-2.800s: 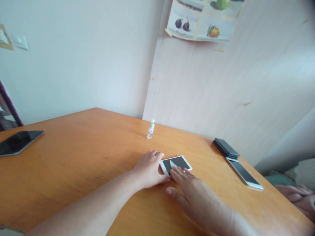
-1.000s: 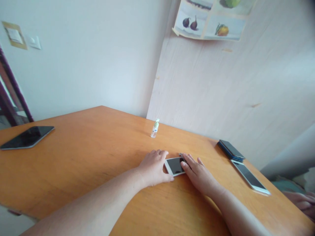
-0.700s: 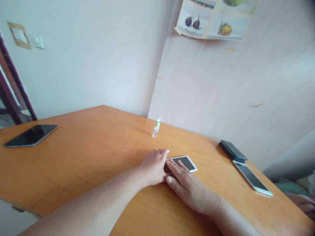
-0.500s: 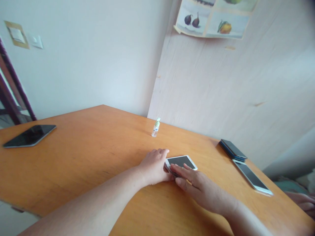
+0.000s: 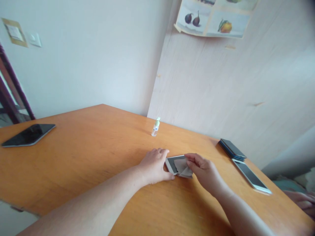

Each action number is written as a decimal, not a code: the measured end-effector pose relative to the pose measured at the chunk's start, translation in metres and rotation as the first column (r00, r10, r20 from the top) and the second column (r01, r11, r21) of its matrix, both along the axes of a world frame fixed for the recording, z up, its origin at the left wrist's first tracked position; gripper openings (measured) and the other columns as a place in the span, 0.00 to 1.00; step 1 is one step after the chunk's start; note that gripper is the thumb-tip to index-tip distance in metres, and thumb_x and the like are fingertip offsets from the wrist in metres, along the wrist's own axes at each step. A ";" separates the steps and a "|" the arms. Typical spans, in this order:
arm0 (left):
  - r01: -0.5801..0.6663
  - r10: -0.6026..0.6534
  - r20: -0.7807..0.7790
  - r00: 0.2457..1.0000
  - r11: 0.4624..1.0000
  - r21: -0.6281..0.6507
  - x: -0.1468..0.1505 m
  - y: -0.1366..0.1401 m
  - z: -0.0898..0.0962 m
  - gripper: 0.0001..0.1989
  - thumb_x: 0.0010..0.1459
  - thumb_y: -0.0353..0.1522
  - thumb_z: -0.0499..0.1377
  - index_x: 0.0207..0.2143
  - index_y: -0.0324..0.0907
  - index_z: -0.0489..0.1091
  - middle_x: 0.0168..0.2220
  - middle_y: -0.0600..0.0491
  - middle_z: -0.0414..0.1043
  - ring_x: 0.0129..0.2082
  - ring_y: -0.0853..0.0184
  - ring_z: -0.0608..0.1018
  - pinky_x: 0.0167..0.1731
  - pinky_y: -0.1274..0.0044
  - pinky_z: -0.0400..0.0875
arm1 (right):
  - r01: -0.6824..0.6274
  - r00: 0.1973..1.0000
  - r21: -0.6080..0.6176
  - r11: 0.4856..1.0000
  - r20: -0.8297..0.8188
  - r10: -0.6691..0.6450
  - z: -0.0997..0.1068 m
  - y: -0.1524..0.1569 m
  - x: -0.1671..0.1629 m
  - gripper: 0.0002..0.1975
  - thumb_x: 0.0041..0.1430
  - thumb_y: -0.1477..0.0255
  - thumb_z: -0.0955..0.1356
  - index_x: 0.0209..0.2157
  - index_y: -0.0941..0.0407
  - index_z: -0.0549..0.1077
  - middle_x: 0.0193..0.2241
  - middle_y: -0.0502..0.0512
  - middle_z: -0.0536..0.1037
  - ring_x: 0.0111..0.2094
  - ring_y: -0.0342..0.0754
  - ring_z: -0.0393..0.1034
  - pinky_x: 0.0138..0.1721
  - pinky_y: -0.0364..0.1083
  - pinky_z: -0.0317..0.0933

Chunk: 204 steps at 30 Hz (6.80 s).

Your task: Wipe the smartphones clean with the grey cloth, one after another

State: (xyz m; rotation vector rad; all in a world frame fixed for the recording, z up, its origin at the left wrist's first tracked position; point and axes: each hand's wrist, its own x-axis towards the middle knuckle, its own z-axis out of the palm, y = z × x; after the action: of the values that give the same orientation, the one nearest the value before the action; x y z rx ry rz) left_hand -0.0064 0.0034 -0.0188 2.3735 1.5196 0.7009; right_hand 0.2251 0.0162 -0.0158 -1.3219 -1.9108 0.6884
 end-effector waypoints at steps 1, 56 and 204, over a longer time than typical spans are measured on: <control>-0.001 0.001 -0.002 1.000 1.000 -0.003 0.000 0.000 0.000 0.40 0.41 0.49 0.69 0.54 0.42 0.62 0.51 0.44 0.70 0.50 0.51 0.72 0.49 0.65 0.67 | 0.054 0.997 0.045 0.998 0.056 -0.056 -0.002 0.004 0.002 0.15 0.60 0.66 0.64 0.46 0.55 0.74 0.37 0.54 0.81 0.37 0.50 0.75 0.37 0.48 0.67; -0.013 0.011 0.046 0.999 0.999 0.041 0.002 0.001 -0.006 0.37 0.47 0.41 0.64 0.58 0.40 0.57 0.53 0.41 0.70 0.51 0.51 0.73 0.49 0.65 0.68 | -0.417 0.781 0.048 0.908 0.529 0.331 0.014 -0.021 -0.045 0.25 0.72 0.62 0.53 0.64 0.54 0.60 0.65 0.60 0.59 0.67 0.54 0.49 0.66 0.64 0.38; -0.006 0.010 0.086 0.996 0.999 -0.046 -0.003 0.004 -0.005 0.40 0.45 0.38 0.64 0.61 0.41 0.56 0.52 0.43 0.70 0.53 0.53 0.72 0.54 0.66 0.62 | -0.183 0.815 0.177 0.967 0.578 0.048 0.021 -0.016 -0.037 0.17 0.70 0.69 0.55 0.49 0.59 0.71 0.52 0.63 0.73 0.57 0.52 0.63 0.61 0.56 0.49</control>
State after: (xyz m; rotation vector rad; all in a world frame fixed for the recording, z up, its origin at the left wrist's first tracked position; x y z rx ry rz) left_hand -0.0092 0.0069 -0.0236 2.2745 1.4940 0.7521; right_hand 0.1885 0.0001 0.0054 -1.3687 -2.4776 0.1073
